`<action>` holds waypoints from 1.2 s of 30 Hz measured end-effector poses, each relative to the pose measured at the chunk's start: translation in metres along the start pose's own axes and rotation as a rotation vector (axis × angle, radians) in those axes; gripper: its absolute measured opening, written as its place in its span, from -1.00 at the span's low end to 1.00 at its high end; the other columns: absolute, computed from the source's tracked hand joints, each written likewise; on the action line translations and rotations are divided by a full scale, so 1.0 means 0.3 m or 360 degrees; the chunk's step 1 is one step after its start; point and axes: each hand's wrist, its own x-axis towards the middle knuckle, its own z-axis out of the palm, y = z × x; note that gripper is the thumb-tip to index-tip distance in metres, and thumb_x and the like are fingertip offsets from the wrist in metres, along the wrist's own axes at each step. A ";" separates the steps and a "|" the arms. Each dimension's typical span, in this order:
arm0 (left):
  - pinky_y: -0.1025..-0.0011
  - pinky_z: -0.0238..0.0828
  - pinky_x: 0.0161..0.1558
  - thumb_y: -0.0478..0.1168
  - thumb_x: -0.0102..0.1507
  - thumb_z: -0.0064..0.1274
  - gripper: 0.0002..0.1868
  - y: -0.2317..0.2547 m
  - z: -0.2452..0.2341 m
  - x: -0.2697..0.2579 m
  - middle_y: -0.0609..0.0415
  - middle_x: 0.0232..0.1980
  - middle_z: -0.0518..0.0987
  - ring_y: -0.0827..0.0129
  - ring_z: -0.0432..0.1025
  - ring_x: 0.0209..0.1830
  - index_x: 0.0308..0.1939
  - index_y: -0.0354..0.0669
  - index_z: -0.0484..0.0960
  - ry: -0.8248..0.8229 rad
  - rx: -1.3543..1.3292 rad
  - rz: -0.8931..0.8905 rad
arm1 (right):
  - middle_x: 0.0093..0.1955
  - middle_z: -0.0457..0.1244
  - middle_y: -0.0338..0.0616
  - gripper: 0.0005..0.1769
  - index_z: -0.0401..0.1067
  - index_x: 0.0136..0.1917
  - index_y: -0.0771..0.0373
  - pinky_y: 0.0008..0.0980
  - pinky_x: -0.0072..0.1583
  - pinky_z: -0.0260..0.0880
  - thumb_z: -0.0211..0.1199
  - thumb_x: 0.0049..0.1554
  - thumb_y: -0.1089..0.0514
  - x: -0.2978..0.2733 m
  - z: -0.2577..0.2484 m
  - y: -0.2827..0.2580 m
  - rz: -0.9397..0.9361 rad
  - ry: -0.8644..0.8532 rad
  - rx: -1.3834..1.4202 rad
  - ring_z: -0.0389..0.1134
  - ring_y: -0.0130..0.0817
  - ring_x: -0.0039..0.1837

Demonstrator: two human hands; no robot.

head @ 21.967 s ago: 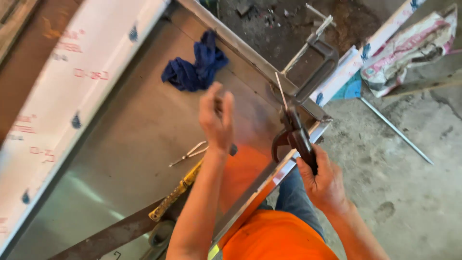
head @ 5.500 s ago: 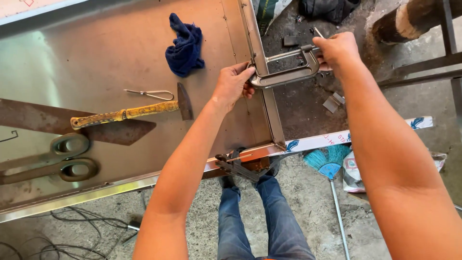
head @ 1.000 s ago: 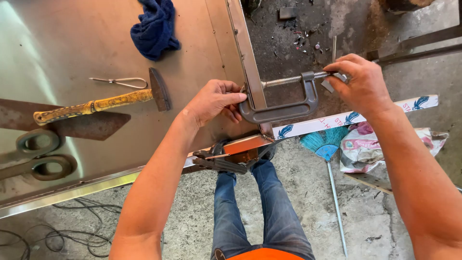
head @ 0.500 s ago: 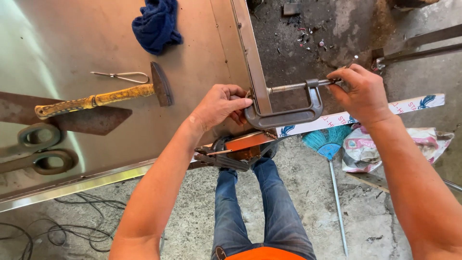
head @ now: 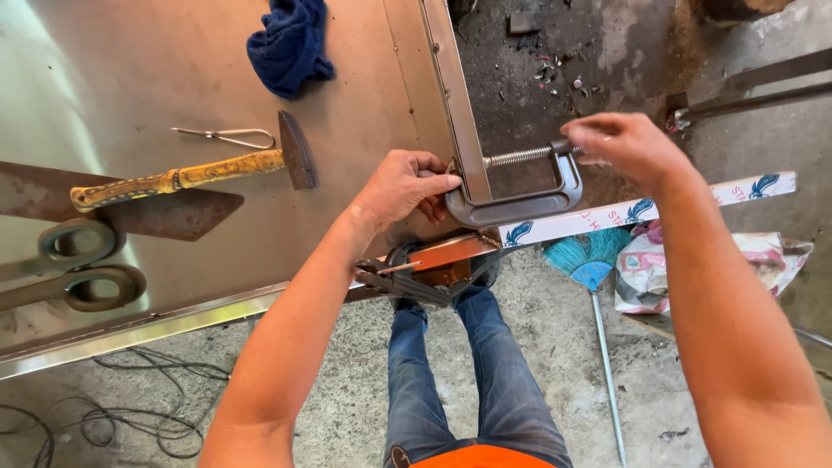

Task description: The person secures a stainless steel frame on the workbench with C-clamps, tightening the clamp screws by hand. They then tack weld the frame joint using a welding electrode holder, producing sparks, wipe the surface with a blue cloth, and finally measure the frame with a tape measure.

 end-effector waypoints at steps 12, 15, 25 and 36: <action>0.38 0.57 -0.51 -0.19 0.23 0.27 -0.67 0.008 0.005 -0.006 -0.03 -0.47 0.61 0.34 0.54 -0.59 -0.15 -0.46 0.62 0.0047 -0.0044 -0.0025 | -0.26 0.39 -0.11 -0.49 0.56 -0.07 0.43 -0.41 -0.18 0.39 0.26 0.30 -0.14 -0.034 -0.040 0.017 0.0011 0.0230 -0.0311 0.42 -0.40 -0.24; 0.39 0.57 -0.49 -0.17 0.24 0.26 -0.67 0.011 0.013 -0.009 -0.01 -0.47 0.60 0.35 0.54 -0.58 -0.16 -0.46 0.63 0.0056 0.0000 -0.0046 | -0.35 0.31 -0.11 -0.45 0.47 -0.11 0.39 -0.38 -0.35 0.10 0.29 0.30 -0.21 -0.028 -0.039 -0.033 0.0256 0.0254 -0.0210 0.26 -0.41 -0.37; 0.35 0.62 -0.42 0.00 0.34 0.09 -0.60 0.048 0.001 0.025 0.01 -0.45 0.61 0.32 0.57 -0.54 -0.22 -0.37 0.61 -0.0011 0.0042 -0.0182 | -0.17 0.35 -0.06 -0.66 0.45 0.24 0.30 -0.41 -0.25 0.36 0.17 0.29 0.06 -0.093 -0.084 -0.034 -0.0025 0.0039 0.0161 0.36 -0.42 -0.24; 0.35 0.59 -0.46 0.07 0.34 0.08 -0.58 0.062 -0.005 0.063 0.06 -0.42 0.63 0.39 0.55 -0.52 -0.30 -0.25 0.58 0.0081 0.0169 -0.0323 | -0.27 0.26 -0.30 -0.66 0.62 0.21 0.15 -0.46 -0.16 0.20 0.43 0.17 0.09 -0.102 -0.087 0.024 -0.0588 0.0301 -0.0624 0.13 -0.59 -0.19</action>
